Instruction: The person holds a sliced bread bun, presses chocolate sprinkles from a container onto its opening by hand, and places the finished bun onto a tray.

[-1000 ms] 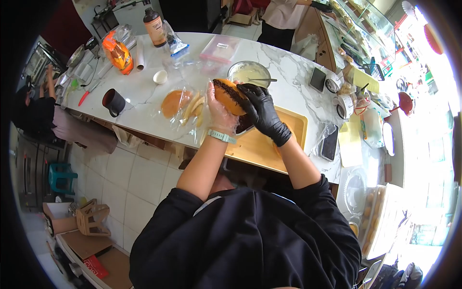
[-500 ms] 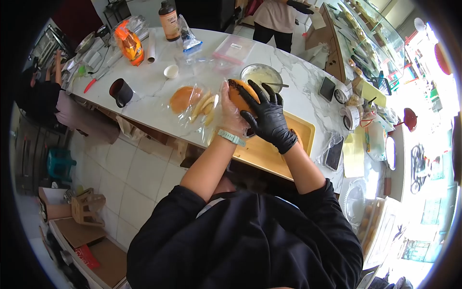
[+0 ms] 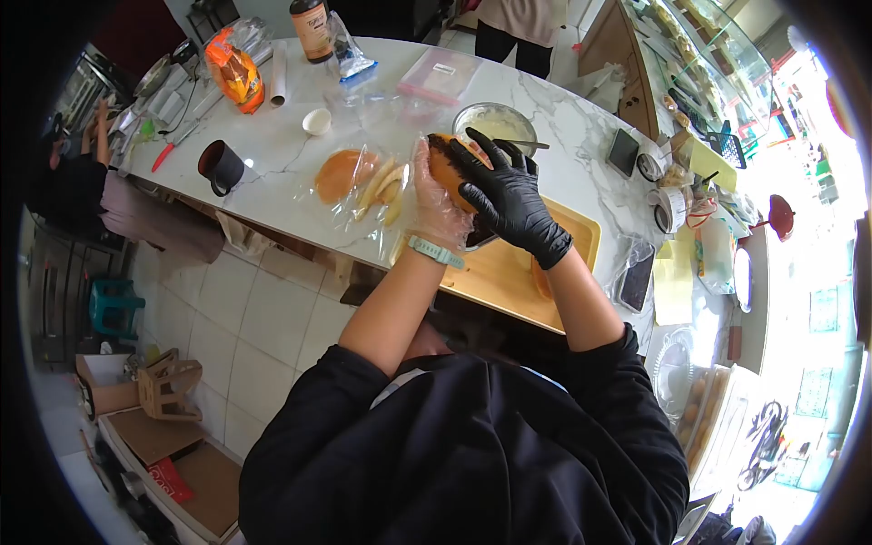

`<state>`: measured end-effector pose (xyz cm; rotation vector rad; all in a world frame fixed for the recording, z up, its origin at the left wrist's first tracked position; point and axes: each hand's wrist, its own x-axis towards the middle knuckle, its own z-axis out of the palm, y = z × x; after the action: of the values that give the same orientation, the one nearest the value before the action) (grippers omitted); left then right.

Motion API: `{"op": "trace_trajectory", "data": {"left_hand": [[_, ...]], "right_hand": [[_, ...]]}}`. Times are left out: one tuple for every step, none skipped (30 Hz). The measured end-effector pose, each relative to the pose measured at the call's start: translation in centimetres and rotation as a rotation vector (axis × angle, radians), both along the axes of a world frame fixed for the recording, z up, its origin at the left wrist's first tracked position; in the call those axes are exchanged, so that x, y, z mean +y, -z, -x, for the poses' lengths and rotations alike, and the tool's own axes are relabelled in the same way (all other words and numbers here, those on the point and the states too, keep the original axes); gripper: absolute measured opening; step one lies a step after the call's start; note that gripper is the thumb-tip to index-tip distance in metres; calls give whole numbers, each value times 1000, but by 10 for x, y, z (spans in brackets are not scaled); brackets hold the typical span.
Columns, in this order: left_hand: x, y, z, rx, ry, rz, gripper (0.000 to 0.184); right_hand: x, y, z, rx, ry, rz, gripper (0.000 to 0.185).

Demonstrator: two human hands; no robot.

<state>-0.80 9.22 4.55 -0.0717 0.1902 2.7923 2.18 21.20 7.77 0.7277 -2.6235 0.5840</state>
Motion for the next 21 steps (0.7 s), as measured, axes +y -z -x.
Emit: {"op": "trace_trajectory", "data": {"left_hand": [[0, 1, 0, 1, -19, 22, 43], [1, 2, 0, 3, -37, 44, 43], [2, 3, 1, 2, -46, 57, 44], [3, 4, 3, 0, -55, 71, 44], [3, 7, 4, -6, -64, 87, 45], [3, 9, 2, -7, -81, 82, 45], [4, 10, 3, -4, -97, 76, 46], [5, 11, 5, 2, -112, 68, 47], [5, 9, 6, -7, -107, 91, 47], [5, 9, 4, -24, -102, 116, 46], [4, 7, 4, -35, -97, 141, 46], [4, 2, 0, -27, -108, 178, 46], [3, 1, -1, -40, -117, 193, 46], [3, 1, -1, -51, -125, 208, 47], [3, 1, 0, -62, -133, 220, 47], [4, 9, 6, -44, -157, 188, 48], [4, 13, 8, -44, -126, 171, 48], [4, 11, 7, -46, -97, 155, 48], [3, 10, 7, -47, -68, 140, 48], [3, 8, 6, -60, -64, 149, 49], [3, 5, 4, -75, -61, 159, 51]], "right_hand": [[-2, 0, 0, 0, 17, -38, 54], [-5, -2, -2, 1, 35, -77, 54], [-6, -5, -2, 4, 53, -117, 54], [-7, -7, 0, 3, 54, -135, 53], [-8, -8, 1, -3, 55, -153, 52], [-8, -6, 1, -10, 57, -170, 51], [-5, -3, 6, -36, 18, -88, 50], [0, 2, 14, -60, -21, -7, 48], [0, -1, 17, -85, -60, 74, 46], [4, -13, 15, -260, -123, 359, 38], [4, -10, 20, -126, -75, 423, 33], [10, -16, 26, -132, -127, 398, 31], [16, -22, 27, -139, -177, 373, 29], [11, -25, 28, -171, -117, 516, 23], [7, -26, 26, -195, -66, 514, 22], [4, -28, 24, -215, -17, 510, 20], [1, -28, 23, -237, 31, 506, 18], [-2, -23, 23, -169, 44, 537, 15], [-1, -23, 20, -159, 79, 483, 17], [0, -25, 16, -148, 112, 429, 19], [0, -25, 11, -139, 143, 376, 21]]}}
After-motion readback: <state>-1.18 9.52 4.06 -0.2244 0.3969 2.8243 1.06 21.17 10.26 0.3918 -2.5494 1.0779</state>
